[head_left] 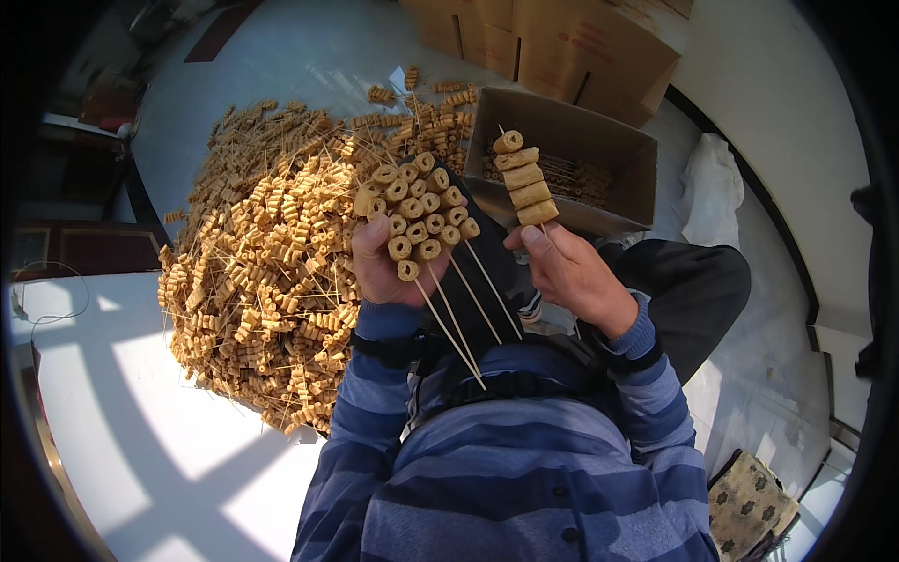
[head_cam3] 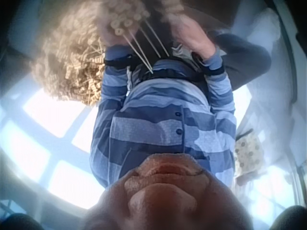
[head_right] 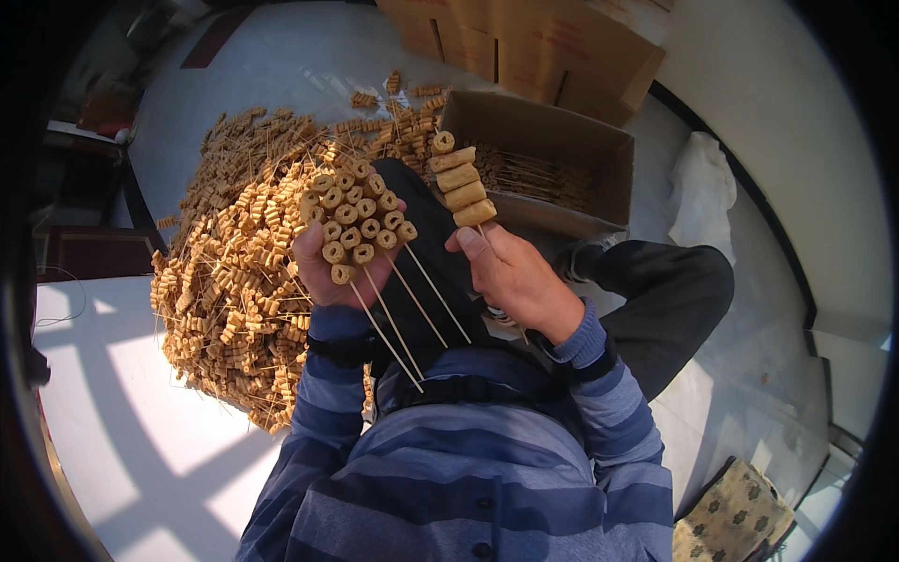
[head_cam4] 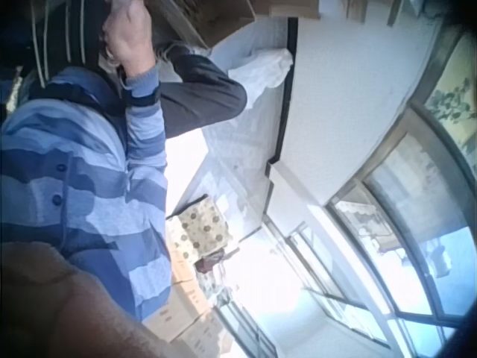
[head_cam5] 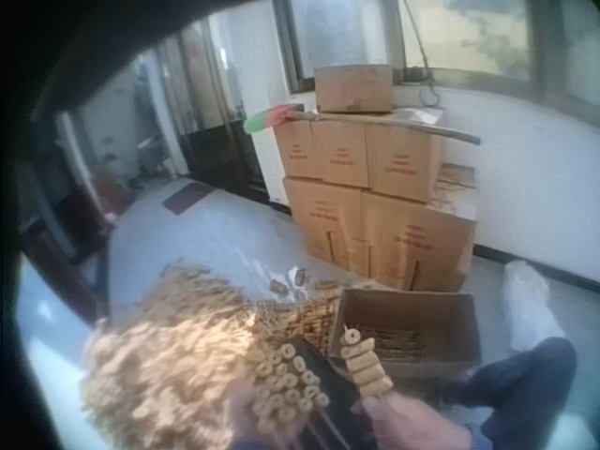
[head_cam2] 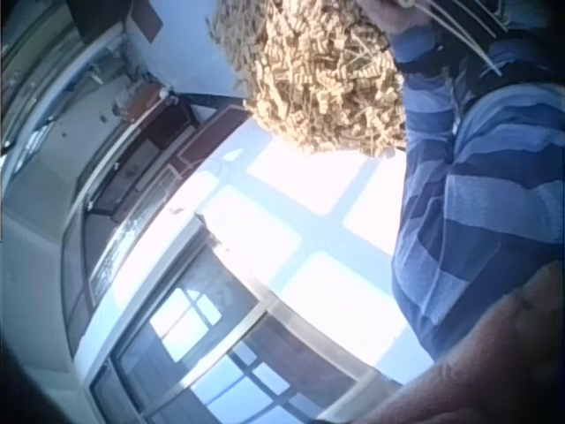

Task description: The person sits on the floor and repeatedly picks up small cylindrical snack pieces and wooden skewers, threading the snacks onto the skewers. The completed skewers are placed into a cardboard box nearby.

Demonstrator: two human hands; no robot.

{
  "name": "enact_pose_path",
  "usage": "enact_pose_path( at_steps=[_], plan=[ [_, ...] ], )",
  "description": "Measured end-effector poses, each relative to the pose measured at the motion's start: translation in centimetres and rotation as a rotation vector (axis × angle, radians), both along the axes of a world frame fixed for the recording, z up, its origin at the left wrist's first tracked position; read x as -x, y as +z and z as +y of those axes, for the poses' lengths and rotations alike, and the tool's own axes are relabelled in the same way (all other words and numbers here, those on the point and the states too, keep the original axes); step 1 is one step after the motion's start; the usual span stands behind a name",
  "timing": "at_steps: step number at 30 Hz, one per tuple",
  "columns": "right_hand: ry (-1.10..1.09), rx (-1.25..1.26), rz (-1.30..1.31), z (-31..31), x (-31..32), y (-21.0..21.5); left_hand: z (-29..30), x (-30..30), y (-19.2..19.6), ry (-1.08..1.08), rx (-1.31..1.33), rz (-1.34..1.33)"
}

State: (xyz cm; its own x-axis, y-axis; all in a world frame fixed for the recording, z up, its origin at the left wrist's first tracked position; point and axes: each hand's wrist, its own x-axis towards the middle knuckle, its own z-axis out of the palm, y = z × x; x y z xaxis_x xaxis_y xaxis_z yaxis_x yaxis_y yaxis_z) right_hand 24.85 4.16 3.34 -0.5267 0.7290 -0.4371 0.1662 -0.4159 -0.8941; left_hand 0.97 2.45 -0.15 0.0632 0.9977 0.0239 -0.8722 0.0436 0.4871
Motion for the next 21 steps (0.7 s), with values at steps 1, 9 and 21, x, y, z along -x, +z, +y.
enact_pose_path(
  at_steps=[1,9,21],
  plan=[
    [0.014,-0.086,-0.067,0.5,0.4,-0.1,-0.1,-0.3,0.2,0.002,0.024,-0.004],
    [0.014,-0.602,-0.586,0.1,3.0,-0.2,-0.2,-2.0,1.2,0.028,0.063,0.020],
    [0.102,-0.455,-0.261,-0.6,1.9,-0.8,0.2,-3.8,1.3,-0.076,0.012,0.055]
  ],
)
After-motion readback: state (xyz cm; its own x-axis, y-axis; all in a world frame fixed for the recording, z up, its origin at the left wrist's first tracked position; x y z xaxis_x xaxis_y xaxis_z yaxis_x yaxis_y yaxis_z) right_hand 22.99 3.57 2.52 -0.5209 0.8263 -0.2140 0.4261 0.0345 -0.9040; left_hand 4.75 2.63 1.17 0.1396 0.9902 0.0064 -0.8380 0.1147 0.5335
